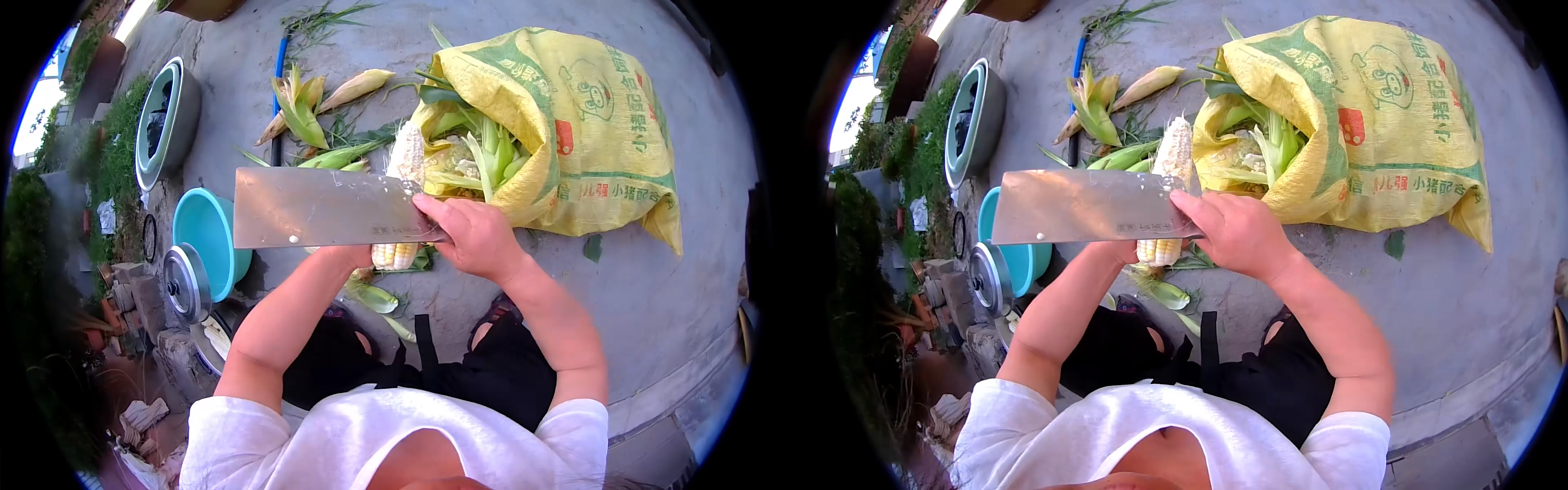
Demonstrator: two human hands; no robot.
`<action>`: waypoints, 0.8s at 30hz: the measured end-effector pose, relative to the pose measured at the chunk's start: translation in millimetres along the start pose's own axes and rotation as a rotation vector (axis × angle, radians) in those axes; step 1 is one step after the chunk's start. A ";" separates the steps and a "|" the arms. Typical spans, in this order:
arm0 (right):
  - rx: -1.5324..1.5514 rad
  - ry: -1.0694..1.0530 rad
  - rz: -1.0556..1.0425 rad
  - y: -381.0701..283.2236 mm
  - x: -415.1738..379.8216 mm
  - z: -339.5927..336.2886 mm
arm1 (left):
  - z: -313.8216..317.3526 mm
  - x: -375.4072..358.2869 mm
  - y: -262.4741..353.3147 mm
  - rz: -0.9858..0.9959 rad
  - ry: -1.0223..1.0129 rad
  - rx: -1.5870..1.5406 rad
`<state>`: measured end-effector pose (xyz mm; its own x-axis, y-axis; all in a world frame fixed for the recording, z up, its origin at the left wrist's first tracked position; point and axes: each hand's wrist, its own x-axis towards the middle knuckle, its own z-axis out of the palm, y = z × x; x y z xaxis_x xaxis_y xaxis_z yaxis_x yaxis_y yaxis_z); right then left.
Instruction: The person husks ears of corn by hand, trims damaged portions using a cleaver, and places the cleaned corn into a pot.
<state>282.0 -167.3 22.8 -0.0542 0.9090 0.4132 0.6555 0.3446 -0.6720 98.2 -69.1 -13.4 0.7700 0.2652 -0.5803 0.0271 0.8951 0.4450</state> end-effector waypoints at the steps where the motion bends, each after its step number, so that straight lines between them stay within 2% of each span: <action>1: -0.001 -0.017 0.019 -2.1 -0.4 2.9 | 3.4 -2.6 -1.6 0.023 0.040 -0.045; 2: -0.005 -0.034 0.039 -3.4 -0.5 6.2 | 5.6 -4.6 -3.1 0.047 0.077 -0.090; 6: -0.007 0.036 0.070 0.6 -4.5 22.6 | -2.9 -4.5 -12.8 0.179 0.048 0.079; 9: -0.036 0.014 0.127 6.0 -7.1 26.8 | -3.9 1.6 -15.2 0.163 0.083 0.091; 13: -0.084 0.045 0.148 17.2 -12.7 35.2 | 0.7 0.9 -0.3 0.115 0.007 0.142; 14: -0.099 0.038 0.163 20.5 -14.7 36.7 | 1.4 0.9 3.3 0.004 -0.039 -0.013; 15: -0.149 0.006 0.249 29.0 -19.9 37.0 | 4.5 0.8 7.1 -0.111 -0.085 -0.169; 16: -0.199 -0.025 0.340 38.0 -25.6 35.5 | 18.3 1.4 11.2 -0.107 0.071 -0.106; 17: -0.192 -0.046 0.498 43.8 -28.4 31.6 | 28.5 -3.5 12.6 -0.103 0.059 0.013; 18: -0.198 -0.039 0.506 52.7 -29.7 28.4 | 36.0 -8.6 12.5 -0.085 0.043 0.135; 19: -0.134 -0.023 0.707 60.1 -32.3 26.3 | 41.6 -9.1 9.7 -0.094 -0.055 0.222; 20: -0.065 -0.010 0.910 63.3 -36.6 25.5 | 50.2 -8.2 10.5 -0.094 -0.069 0.221; 22: -0.032 0.030 0.920 60.0 -44.5 28.8 | 38.3 5.2 13.4 -0.095 -0.049 0.199; 24: -0.059 0.149 0.824 52.2 -46.3 31.5 | 20.6 14.5 16.7 -0.126 0.006 0.052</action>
<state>295.0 -184.0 -50.7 0.5569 0.8224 -0.1163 0.4802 -0.4330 -0.7628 123.0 -57.7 -0.4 0.7545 0.1547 -0.6378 0.1558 0.9018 0.4030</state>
